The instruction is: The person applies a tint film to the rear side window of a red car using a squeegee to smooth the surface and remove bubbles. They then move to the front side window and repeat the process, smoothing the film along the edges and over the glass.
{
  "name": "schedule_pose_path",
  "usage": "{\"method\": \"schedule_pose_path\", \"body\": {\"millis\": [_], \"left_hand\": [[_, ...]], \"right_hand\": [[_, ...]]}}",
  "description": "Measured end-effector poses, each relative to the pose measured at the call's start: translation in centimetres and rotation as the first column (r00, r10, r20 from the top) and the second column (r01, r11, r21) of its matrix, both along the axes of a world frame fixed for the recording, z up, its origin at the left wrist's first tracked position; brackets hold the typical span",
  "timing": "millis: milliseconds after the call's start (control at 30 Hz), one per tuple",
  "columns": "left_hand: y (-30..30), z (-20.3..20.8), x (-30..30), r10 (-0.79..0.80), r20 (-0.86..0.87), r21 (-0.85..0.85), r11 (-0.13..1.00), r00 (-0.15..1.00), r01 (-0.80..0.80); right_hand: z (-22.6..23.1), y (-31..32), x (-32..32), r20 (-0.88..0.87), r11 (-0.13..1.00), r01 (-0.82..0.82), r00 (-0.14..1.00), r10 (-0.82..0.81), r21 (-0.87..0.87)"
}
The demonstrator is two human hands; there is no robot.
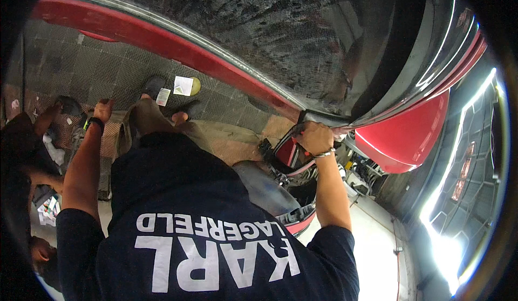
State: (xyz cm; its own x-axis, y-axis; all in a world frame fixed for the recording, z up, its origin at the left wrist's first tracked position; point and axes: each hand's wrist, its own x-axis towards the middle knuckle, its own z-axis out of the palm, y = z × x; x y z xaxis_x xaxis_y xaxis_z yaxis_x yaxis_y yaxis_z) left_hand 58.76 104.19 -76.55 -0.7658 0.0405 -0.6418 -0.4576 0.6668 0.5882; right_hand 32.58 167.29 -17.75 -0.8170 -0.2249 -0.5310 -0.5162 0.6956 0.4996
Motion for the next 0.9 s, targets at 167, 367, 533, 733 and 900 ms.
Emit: {"method": "schedule_pose_path", "body": {"millis": [167, 367, 533, 733, 900], "left_hand": [[1.1, 1.5, -0.5, 0.331, 0.165, 0.083, 0.934, 0.929, -0.348], [3.1, 8.8, -3.5, 0.366, 0.235, 0.022, 0.924, 0.9, -0.382], [1.5, 4.3, -2.4, 0.424, 0.228, 0.094, 0.886, 0.876, -0.454], [-0.2, 4.5, -0.9, 0.19, 0.075, -0.011, 0.982, 0.979, -0.189], [0.6, 5.7, -0.5, 0.316, 0.026, -0.011, 0.949, 0.948, -0.316]], "right_hand": [[2.5, -2.5, -0.2, -0.025, 0.996, 0.081, 0.996, -0.08, 0.035], [3.7, -6.4, 0.1, 0.139, 0.987, 0.1, 0.983, -0.118, 0.129], [1.7, -5.1, 1.0, 0.152, 0.984, 0.16, 0.974, -0.171, 0.082], [2.3, -5.4, 1.2, 0.176, 0.994, 0.096, 0.979, -0.102, 0.045], [5.3, -6.3, 0.3, 0.243, 0.984, 0.155, 0.955, -0.172, 0.088]]}}
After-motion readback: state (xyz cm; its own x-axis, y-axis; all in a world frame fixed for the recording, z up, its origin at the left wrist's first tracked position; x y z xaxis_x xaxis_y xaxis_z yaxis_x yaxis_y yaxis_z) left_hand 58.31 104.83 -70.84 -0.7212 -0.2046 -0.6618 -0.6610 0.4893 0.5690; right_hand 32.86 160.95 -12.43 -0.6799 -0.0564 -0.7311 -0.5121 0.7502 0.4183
